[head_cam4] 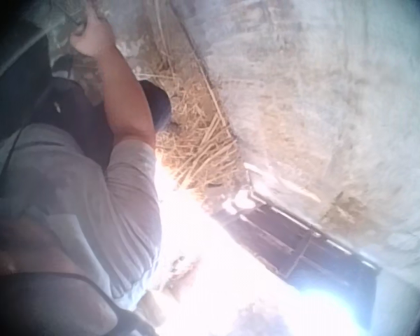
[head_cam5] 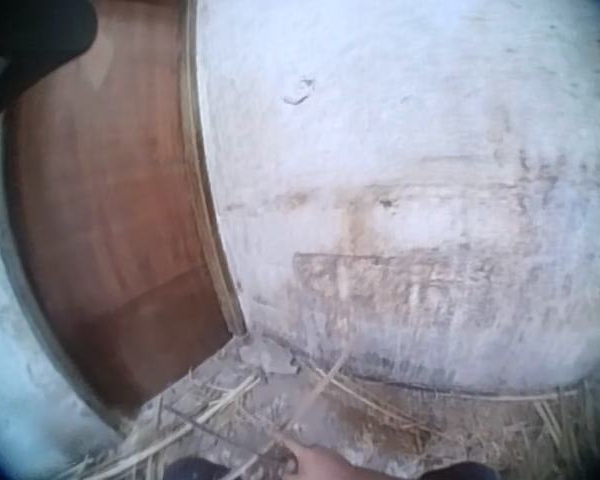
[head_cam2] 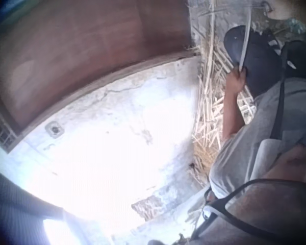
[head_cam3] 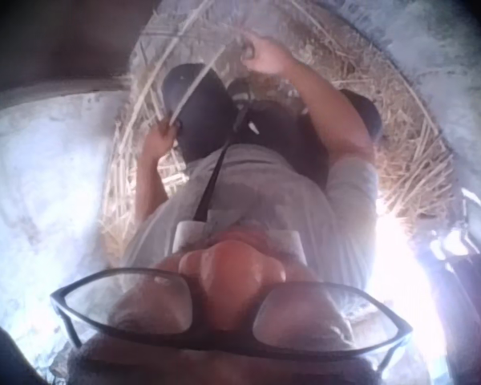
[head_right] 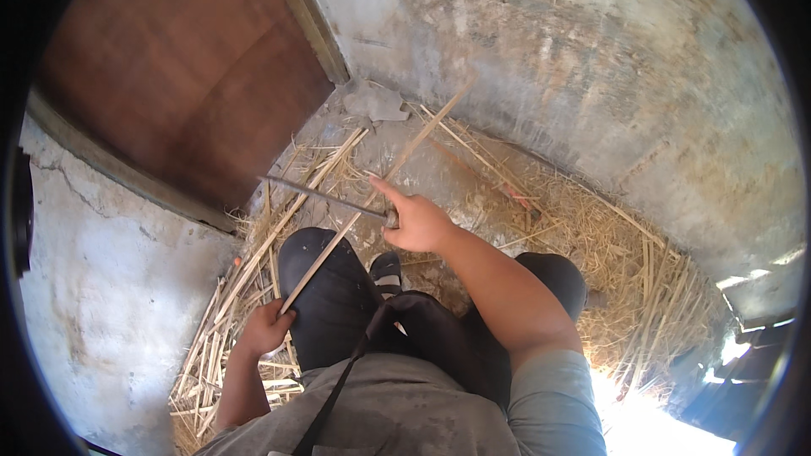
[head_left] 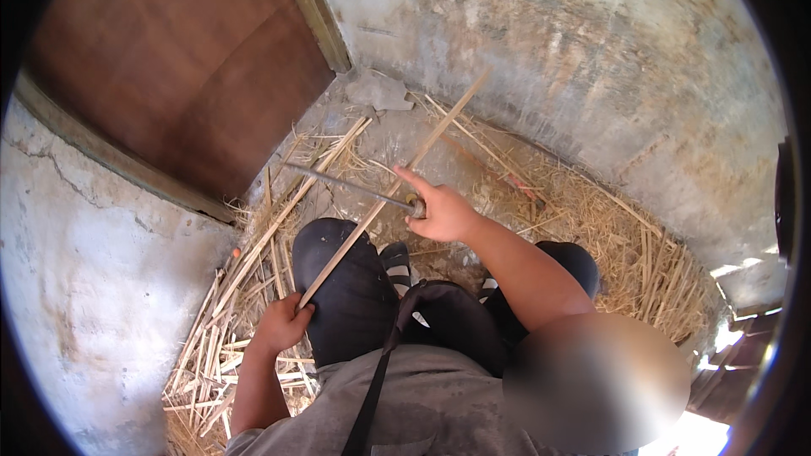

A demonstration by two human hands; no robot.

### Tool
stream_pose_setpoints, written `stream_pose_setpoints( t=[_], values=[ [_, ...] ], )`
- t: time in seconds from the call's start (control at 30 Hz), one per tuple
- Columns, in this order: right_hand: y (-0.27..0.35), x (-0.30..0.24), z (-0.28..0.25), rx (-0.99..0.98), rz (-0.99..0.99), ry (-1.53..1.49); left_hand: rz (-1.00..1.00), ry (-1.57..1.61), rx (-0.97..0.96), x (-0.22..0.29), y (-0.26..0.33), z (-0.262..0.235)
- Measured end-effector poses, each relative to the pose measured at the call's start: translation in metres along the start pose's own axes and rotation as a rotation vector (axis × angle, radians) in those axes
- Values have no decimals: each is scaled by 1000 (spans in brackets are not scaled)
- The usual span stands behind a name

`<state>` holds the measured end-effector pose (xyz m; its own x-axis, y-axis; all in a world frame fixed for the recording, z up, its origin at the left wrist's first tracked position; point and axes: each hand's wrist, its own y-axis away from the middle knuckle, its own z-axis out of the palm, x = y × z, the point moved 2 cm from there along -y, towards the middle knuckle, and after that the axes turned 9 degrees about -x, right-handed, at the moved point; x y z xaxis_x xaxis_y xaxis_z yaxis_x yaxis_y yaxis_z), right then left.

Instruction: The person sits on a concrete floor and uses a knife to shave a long bamboo stick, repeatedly scraping along its length to remove thin strips. The person holds the bamboo with the left hand and scrapes with the right hand, with shavings accumulating on the floor.

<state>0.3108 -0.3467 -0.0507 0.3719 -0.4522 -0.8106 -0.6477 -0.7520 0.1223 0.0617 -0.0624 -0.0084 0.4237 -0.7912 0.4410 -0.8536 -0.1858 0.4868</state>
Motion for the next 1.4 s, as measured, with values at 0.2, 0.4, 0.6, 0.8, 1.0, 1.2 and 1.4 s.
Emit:
stream_pose_setpoints(
  t=[0.2, 0.4, 0.6, 0.8, 1.0, 1.2, 1.4],
  values=[
    [-8, 15, 9, -21, -27, 21, 49, -49, 23, 1, 2, 0],
    [-15, 41, 19, 159, -161, -63, 120, -150, 204, 3, 12, 3],
    [-15, 42, 10, 132, -70, -102, 157, -462, 404, -31, 48, 5],
    [-19, 48, 1, 203, -99, -61, -68, -276, 354, -72, 85, 11],
    [2, 10, -25, 132, 102, 69, -77, -201, 265, -70, 80, 22],
    [9, -3, -27, 95, -18, 236, 4, -5, 159, -50, 60, 30],
    [10, -17, -8, -5, -156, 448, 13, 9, 65, -46, 43, 33]
  ],
)
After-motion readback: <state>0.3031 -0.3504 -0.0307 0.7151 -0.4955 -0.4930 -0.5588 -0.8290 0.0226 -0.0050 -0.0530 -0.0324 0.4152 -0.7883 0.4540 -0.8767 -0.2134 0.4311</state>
